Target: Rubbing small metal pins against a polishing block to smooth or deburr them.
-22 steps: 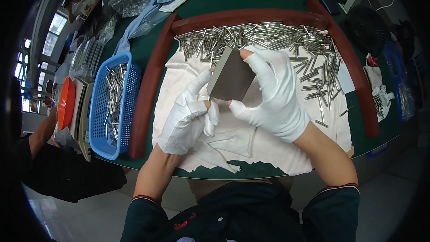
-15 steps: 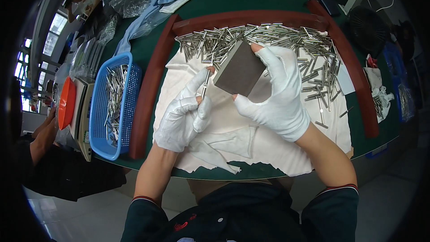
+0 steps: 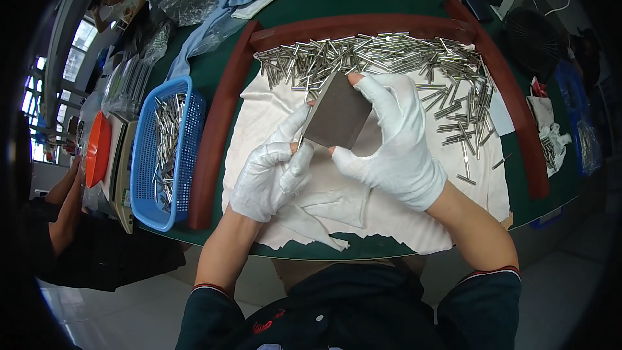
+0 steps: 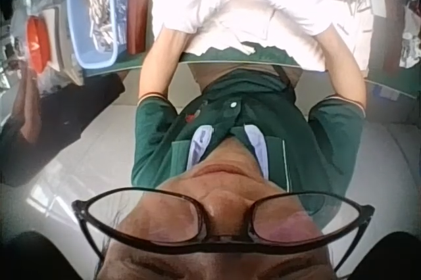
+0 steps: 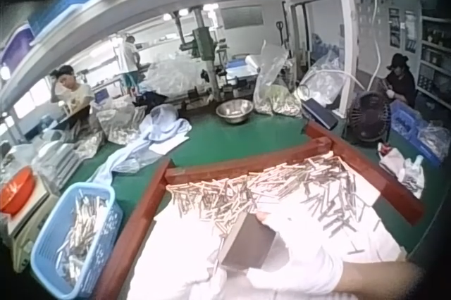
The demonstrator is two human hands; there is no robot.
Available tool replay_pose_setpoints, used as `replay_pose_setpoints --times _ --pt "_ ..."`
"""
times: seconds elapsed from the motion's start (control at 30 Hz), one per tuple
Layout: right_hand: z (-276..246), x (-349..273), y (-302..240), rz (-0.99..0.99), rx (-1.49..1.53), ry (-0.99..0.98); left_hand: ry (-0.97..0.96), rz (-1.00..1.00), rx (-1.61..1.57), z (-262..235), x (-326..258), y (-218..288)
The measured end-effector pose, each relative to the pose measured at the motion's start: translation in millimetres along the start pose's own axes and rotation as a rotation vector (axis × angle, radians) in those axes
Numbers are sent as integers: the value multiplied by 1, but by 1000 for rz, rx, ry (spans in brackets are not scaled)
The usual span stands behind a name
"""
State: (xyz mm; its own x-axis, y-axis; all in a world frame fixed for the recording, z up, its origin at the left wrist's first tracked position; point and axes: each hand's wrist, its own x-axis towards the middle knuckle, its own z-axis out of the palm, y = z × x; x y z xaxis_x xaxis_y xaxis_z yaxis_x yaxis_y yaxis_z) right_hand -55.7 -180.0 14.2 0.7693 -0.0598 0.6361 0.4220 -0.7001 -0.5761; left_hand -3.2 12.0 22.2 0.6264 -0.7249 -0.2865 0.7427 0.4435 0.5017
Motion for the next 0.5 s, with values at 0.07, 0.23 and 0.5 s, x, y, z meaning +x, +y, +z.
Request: replay_pose_setpoints --times 0.07,0.23,0.5 --pt "-1 1 0 -23 -10 -9 -183 -49 -49 -9 2 0" --pt "-6 6 -2 -128 -139 -85 -32 14 321 -4 2 4" --pt "-8 6 6 -59 -209 113 481 330 1123 6 -16 42"
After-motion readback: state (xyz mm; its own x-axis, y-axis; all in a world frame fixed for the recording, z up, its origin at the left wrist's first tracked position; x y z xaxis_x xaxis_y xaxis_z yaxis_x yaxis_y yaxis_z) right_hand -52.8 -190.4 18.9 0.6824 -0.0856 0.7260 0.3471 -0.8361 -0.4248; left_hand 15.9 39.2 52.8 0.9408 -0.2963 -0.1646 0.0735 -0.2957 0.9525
